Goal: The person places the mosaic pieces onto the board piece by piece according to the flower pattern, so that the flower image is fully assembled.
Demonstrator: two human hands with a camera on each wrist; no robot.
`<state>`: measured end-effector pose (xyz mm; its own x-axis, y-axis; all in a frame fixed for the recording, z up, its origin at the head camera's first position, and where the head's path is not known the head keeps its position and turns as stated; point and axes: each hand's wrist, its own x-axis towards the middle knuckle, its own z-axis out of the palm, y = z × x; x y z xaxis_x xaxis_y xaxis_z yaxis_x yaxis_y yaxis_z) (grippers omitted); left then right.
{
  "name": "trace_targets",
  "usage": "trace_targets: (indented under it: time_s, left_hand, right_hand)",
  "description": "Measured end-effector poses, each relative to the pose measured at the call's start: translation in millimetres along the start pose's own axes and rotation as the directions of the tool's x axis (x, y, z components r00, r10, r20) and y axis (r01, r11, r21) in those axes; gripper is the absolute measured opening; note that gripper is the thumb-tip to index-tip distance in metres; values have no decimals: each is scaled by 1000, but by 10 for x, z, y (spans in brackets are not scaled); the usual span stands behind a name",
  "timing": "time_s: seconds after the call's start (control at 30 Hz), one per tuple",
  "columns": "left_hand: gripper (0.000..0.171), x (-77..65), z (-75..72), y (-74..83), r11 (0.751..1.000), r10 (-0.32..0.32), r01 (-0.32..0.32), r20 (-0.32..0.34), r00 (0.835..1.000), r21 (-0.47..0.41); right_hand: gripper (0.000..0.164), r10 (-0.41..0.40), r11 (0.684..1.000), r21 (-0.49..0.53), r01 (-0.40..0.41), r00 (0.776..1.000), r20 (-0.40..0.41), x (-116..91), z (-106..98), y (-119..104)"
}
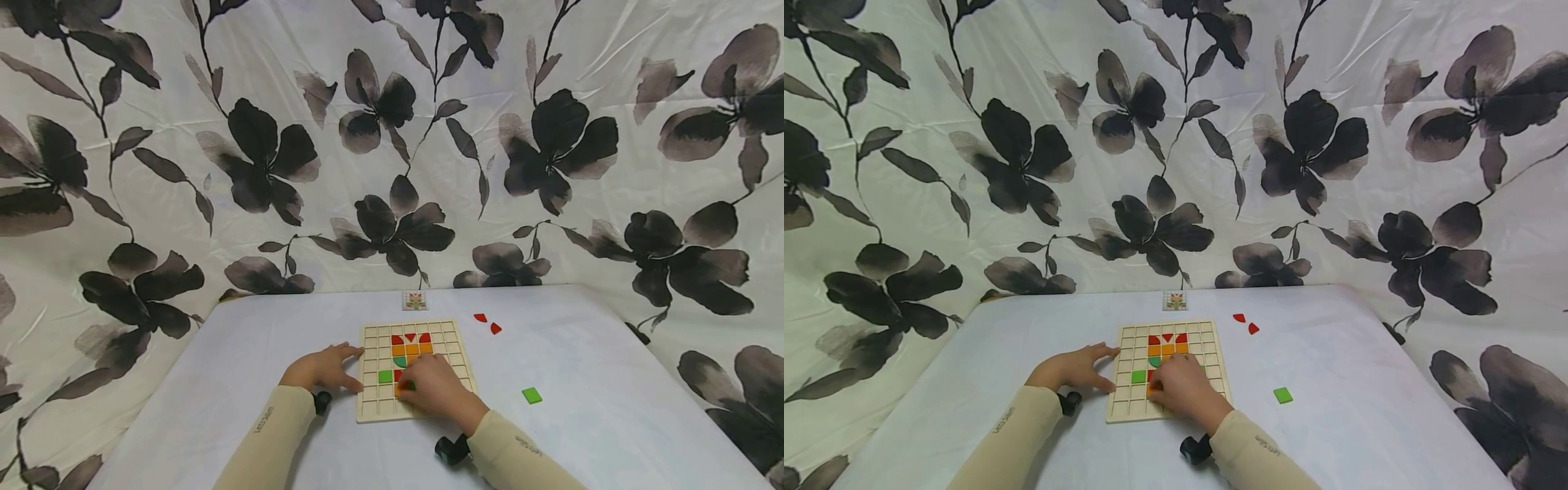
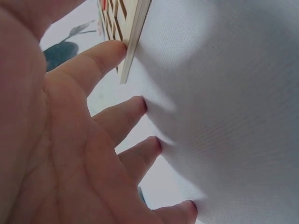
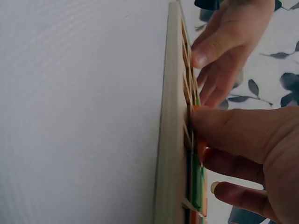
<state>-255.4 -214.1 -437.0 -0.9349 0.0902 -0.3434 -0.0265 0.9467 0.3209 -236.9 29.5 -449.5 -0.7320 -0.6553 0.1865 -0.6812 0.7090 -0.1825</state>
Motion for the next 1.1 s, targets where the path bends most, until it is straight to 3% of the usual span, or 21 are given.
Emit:
trace_targets:
  time_s: [0.4, 0.7, 0.9, 1.1]
  left_hand:
    - [87, -5, -33, 16, 1000, -19, 19, 18, 1000, 4]
    - [86, 25, -21, 2, 1000, -8, 8, 27, 1000, -8]
    - [87, 27, -22, 11, 1000, -8, 8, 29, 1000, 0]
    - [86, 20, -6, 8, 1000, -19, 19, 35, 999, -3]
  right_hand:
    - [11, 11, 998, 59, -11, 1000, 1, 18, 3, -10]
    - [9, -29, 995, 100, 28, 1000, 12, 1, -61, 40]
    - [14, 16, 986, 163, -23, 999, 44, 17, -188, 201]
    - [14, 125, 957, 258, -134, 991, 52, 49, -239, 496]
